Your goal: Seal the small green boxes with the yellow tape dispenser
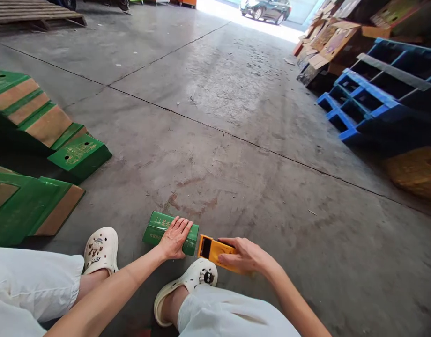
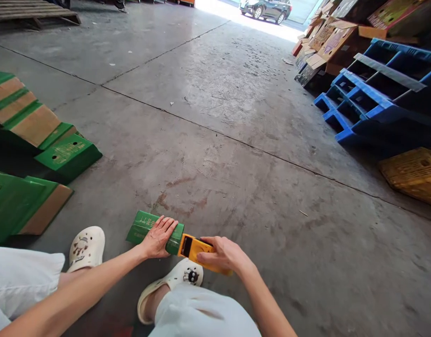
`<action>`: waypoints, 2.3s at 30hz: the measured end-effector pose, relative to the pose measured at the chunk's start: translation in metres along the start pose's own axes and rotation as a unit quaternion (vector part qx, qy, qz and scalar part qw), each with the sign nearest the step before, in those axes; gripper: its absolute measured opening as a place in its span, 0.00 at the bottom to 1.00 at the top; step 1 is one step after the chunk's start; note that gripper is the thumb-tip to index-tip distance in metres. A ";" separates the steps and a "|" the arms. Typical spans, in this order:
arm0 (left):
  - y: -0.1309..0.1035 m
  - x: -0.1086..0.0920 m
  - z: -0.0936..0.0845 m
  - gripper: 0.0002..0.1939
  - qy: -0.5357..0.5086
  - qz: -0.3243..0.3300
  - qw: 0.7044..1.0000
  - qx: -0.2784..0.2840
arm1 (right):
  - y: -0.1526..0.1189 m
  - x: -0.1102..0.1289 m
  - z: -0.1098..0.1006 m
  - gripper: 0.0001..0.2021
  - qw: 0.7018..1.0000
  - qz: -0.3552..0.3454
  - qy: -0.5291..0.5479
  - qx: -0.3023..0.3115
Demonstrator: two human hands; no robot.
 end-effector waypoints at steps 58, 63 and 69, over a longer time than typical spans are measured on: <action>-0.065 0.101 -0.014 0.43 -0.144 -0.222 0.959 -0.103 | 0.060 0.002 0.042 0.20 0.980 0.084 -0.171 -0.052; -0.059 0.104 -0.005 0.52 -0.401 -0.323 0.849 -0.118 | 0.092 0.021 0.047 0.18 0.971 0.109 -0.198 -0.076; -0.055 0.114 -0.009 0.51 -0.629 -0.286 0.722 -0.034 | 0.119 0.018 0.062 0.20 0.966 0.126 -0.199 -0.107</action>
Point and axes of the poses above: each hand's wrist, its own y-axis towards the middle knuckle, its own z-axis out of the palm, x = y × z, the point moved 2 cm from there along y, towards the middle knuckle, and after that the axes turned 8 degrees about x, right-handed, at the moved point
